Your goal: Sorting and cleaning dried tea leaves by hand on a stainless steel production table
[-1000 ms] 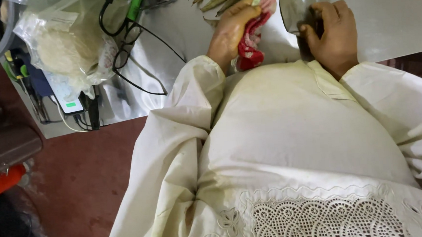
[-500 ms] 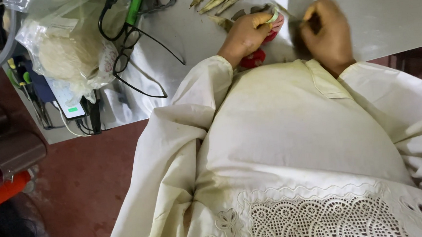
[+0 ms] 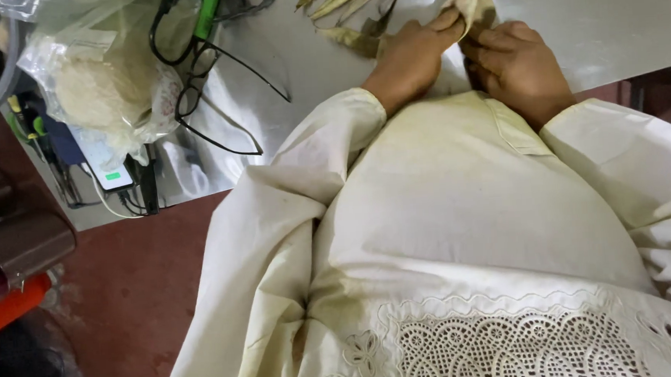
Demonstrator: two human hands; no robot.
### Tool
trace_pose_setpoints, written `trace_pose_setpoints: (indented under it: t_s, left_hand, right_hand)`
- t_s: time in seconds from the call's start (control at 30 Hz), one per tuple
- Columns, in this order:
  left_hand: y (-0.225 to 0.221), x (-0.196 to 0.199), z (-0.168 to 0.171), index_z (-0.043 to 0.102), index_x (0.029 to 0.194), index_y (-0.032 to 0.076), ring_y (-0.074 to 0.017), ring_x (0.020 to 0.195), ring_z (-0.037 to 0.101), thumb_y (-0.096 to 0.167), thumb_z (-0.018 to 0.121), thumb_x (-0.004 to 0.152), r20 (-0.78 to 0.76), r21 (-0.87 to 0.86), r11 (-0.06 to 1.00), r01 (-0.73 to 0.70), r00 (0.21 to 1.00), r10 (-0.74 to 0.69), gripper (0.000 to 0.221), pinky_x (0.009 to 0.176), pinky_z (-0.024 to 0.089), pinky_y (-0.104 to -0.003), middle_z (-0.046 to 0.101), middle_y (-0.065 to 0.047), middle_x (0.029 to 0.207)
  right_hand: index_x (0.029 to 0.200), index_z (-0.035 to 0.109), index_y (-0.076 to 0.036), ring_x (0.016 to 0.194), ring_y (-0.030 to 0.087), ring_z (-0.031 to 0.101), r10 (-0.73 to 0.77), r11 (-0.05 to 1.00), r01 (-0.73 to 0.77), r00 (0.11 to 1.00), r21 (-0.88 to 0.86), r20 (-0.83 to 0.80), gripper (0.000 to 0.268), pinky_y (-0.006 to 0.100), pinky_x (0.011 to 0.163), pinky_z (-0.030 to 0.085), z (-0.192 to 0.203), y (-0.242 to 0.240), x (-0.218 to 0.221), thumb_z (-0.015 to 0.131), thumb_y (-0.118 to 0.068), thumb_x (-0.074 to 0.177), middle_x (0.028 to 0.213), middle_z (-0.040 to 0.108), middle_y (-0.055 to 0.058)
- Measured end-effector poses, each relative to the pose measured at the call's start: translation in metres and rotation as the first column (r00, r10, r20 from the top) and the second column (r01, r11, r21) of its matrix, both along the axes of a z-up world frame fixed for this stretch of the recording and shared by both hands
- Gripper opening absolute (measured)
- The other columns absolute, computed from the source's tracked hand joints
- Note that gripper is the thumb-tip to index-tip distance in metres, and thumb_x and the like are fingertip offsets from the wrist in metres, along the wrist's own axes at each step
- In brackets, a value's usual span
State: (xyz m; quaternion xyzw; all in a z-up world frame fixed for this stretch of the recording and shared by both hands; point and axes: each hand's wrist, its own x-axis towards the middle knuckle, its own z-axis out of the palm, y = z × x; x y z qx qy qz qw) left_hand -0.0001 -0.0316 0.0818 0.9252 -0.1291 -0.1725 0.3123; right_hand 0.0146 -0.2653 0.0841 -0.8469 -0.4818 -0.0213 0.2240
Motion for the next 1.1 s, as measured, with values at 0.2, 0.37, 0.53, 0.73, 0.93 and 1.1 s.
trace_pose_setpoints:
  t_s: [0.2,0.37,0.53,0.73,0.93,1.1]
  left_hand:
    - [-0.002,0.006,-0.037,0.064,0.132,0.015,-0.0358,0.069,0.053,0.004,0.061,0.096,0.482,0.24,0.971,-0.005,0.869,-0.114,0.037,0.062,0.051,-0.046,0.043,0.007,0.153]
    - [-0.017,0.007,-0.05,0.049,0.143,0.034,-0.0382,0.078,0.068,0.041,0.052,0.104,0.365,0.236,0.971,0.045,0.922,-0.131,0.04,0.058,0.053,-0.057,0.073,-0.01,0.09]
    - [-0.003,0.032,-0.044,0.058,0.11,0.017,-0.0434,0.07,0.061,0.028,0.048,0.098,0.481,0.089,0.99,-0.109,0.875,0.053,0.019,0.06,0.046,-0.058,0.069,-0.015,0.092]
    - [-0.006,0.022,-0.007,0.054,0.13,0.023,-0.0409,0.084,0.065,0.041,0.035,0.105,0.223,0.064,0.998,0.012,0.974,-0.026,0.036,0.062,0.046,-0.05,0.072,-0.016,0.099]
    - [-0.009,0.03,0.003,0.065,0.115,0.022,-0.0393,0.071,0.066,0.017,0.055,0.087,0.369,0.098,0.995,0.025,0.928,-0.059,0.031,0.062,0.05,-0.051,0.07,-0.006,0.116]
    - [-0.009,0.016,0.013,0.051,0.149,0.03,-0.0391,0.101,0.071,-0.013,0.05,0.08,0.188,-0.001,0.983,0.184,0.965,-0.181,0.081,0.07,0.051,-0.049,0.05,0.01,0.156]
  right_hand:
    - [0.14,0.073,-0.031,0.135,0.052,0.034,-0.256,0.941,0.227,0.962,-0.251,-0.093,0.055,0.056,0.102,0.023,0.026,0.004,-0.017,0.07,-0.012,0.088,0.16,0.05,0.022]
    - [0.124,0.079,-0.029,0.128,0.049,0.044,-0.248,0.903,0.271,0.962,-0.334,0.111,0.036,0.057,0.09,0.035,0.031,0.006,-0.025,0.068,-0.034,0.089,0.153,0.057,0.012]
    - [0.135,0.075,-0.031,0.128,0.054,0.039,-0.28,0.904,0.266,0.96,-0.336,0.005,0.041,0.06,0.091,0.028,0.039,0.015,-0.024,0.063,-0.031,0.096,0.152,0.051,0.019]
    - [0.139,0.068,-0.024,0.114,0.047,0.038,-0.265,0.891,0.221,0.963,-0.398,-0.058,0.052,0.056,0.088,0.028,0.038,0.012,-0.023,0.064,-0.034,0.088,0.138,0.049,0.018]
    - [0.151,0.062,-0.022,0.107,0.044,0.049,-0.218,0.9,0.248,0.968,-0.358,0.122,0.046,0.055,0.083,0.034,0.043,0.015,-0.029,0.055,-0.032,0.106,0.152,0.052,0.012]
    - [0.129,0.066,-0.019,0.095,0.039,0.05,-0.216,0.89,0.189,0.976,-0.416,-0.018,0.032,0.048,0.071,0.028,0.054,0.017,-0.026,0.057,-0.035,0.103,0.126,0.062,0.004]
